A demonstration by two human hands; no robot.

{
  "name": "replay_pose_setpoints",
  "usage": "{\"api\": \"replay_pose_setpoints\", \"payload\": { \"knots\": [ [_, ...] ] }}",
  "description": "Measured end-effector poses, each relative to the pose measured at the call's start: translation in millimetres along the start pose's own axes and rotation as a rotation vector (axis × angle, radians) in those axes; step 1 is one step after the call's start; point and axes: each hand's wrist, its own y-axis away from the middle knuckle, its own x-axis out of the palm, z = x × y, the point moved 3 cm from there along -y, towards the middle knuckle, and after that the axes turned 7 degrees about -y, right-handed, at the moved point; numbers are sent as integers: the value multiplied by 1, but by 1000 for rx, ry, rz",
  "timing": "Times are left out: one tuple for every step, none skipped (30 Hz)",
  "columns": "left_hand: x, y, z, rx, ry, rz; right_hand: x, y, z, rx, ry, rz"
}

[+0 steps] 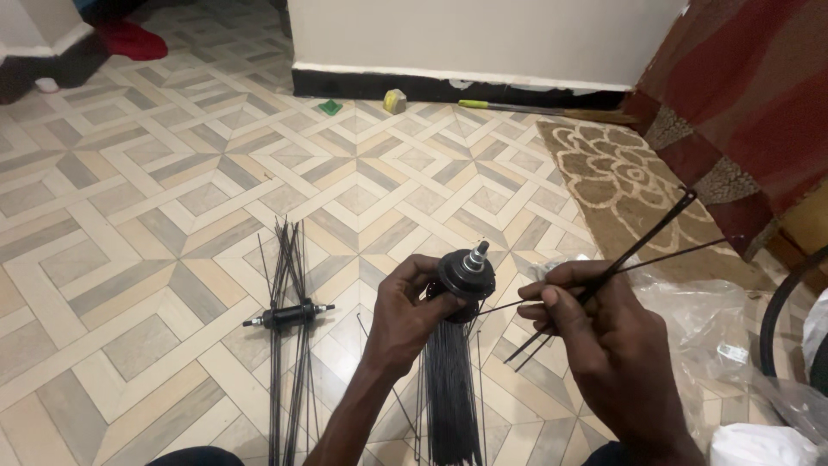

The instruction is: The person inserts multiple thin metal spokes into the holes of a bicycle wheel hub. They hold the hub in one hand and feed the spokes into place with the other, repeating the process for several spokes.

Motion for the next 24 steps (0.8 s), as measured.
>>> {"api": "replay_pose_setpoints", "payload": {
  "knots": [
    [0, 0, 1, -13, 5, -5, 0, -1, 1, -3, -11, 1],
    [0, 1, 0, 2, 10, -1, 1, -1, 3, -4, -22, 3],
    [0, 1, 0, 17, 14, 4, 1, -1, 6, -4, 24, 1],
    [0, 1, -1, 33, 18, 10, 1, -3, 10, -5, 70, -2],
    [0, 2, -1, 26, 6, 15, 1, -4, 13, -5, 117, -6],
    [1, 2, -2, 20, -7, 20, 1, -7, 16, 37, 185, 64],
    [2, 2, -2, 13, -19, 26, 2, -10, 19, 79, 254, 133],
    [3, 2, -1, 4, -7, 29, 3, -11, 20, 122, 322, 201],
    [4, 3, -1, -6, 4, 33, 5, -12, 19, 190, 526, 336],
    [5, 3, 0, -15, 15, 37, 8, -9, 15, 260, 728, 468],
    [6, 2, 1, -16, 23, 39, 9, -7, 11, 329, 930, 599],
    [6, 2, 1, -16, 31, 37, 5, -8, 11, 308, 833, 568],
    [6, 3, 2, -20, 39, 30, 1, -8, 10, 286, 736, 542],
    [5, 3, 2, -15, 18, 23, -4, -8, 11, 212, 625, 495],
    [4, 2, 3, -11, -5, 16, -10, -9, 11, 135, 516, 457],
    [3, 2, 3, -7, -29, 11, -17, -11, 12, 9, 392, 390],
    [2, 2, 3, 1, -35, 8, -24, -12, 13, -114, 267, 317],
    [1, 2, 3, 12, -39, 8, -32, -14, 10, -74, 243, 286],
    [2, 1, 2, 24, -42, 8, -40, -17, 8, -36, 220, 255],
    [2, 0, 2, 17, -41, 10, -47, -19, 7, 1, 196, 223],
    [2, 0, 2, 8, -41, 11, -51, -20, 7, 15, 151, 220],
    [2, 0, 1, -1, -41, 10, -54, -20, 8, 28, 106, 218],
    [2, 1, 1, -2, -42, 11, -55, -20, 8, 43, 60, 218],
    [2, 2, 0, -4, -44, 11, -57, -19, 11, 23, 51, 163]
  ]
}}
